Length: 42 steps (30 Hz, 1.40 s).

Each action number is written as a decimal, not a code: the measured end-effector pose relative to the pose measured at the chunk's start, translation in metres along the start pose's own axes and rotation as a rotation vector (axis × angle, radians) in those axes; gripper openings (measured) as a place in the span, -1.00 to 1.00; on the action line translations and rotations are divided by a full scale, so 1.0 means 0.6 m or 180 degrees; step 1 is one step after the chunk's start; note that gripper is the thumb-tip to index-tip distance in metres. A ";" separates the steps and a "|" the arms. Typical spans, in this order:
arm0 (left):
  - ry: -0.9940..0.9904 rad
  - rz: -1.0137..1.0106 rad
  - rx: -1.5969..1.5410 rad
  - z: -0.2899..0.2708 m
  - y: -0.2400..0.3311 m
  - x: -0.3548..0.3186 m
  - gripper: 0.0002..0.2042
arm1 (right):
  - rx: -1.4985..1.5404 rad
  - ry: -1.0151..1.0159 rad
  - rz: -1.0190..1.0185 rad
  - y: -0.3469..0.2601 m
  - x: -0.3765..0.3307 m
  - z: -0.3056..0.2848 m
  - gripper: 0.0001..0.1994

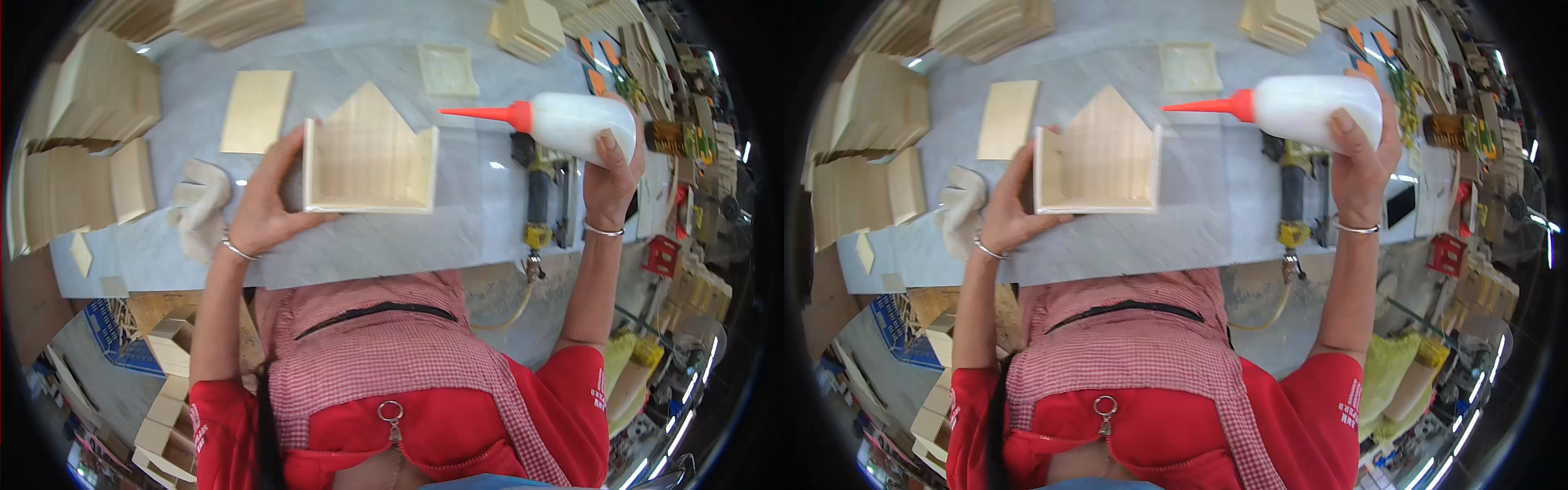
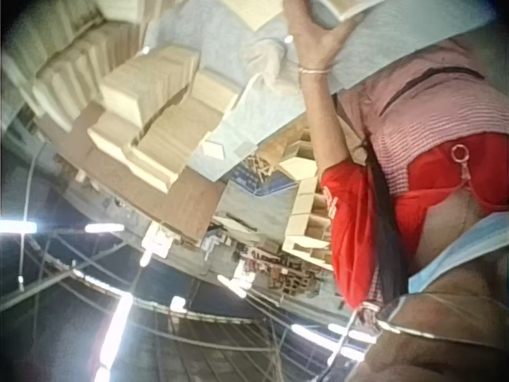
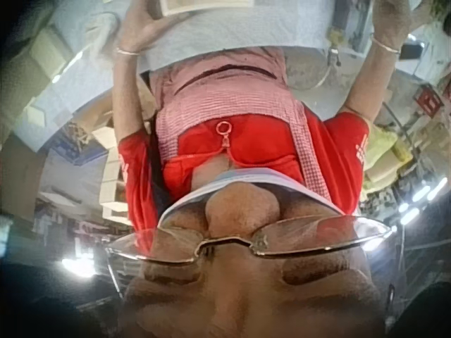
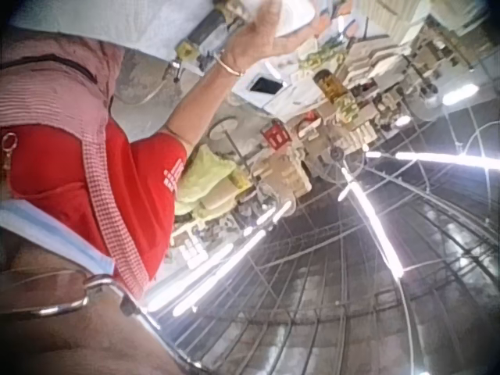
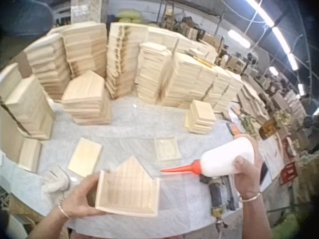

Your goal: Assembling a house-shaped wooden box using glue, a pneumatic nail gun, and a hammer.

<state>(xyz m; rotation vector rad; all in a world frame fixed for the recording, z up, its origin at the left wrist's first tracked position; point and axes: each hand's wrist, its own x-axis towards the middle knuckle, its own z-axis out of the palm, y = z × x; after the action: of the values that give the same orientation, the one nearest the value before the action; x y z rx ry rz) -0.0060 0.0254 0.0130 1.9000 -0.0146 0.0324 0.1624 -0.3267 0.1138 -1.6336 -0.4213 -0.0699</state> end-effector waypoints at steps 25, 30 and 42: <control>0.1450 -0.0950 0.3460 -0.163 0.115 0.313 -0.16 | -0.2032 0.0198 0.0684 0.183 0.070 -0.033 -0.50; 0.1418 -0.0964 0.3563 -0.176 0.104 0.311 -0.21 | -0.2203 0.0320 0.0325 0.128 0.039 -0.014 -0.62; 0.1086 0.0569 -0.3634 -0.216 0.152 0.129 -0.31 | -0.2220 0.0028 -0.1303 -0.037 -0.010 0.128 -0.80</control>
<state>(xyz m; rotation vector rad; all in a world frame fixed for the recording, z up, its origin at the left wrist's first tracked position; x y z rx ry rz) 0.0667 0.1188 0.1432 0.7309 0.0253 0.3858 0.1343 -0.2523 0.1242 -2.1988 -0.7789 -0.5852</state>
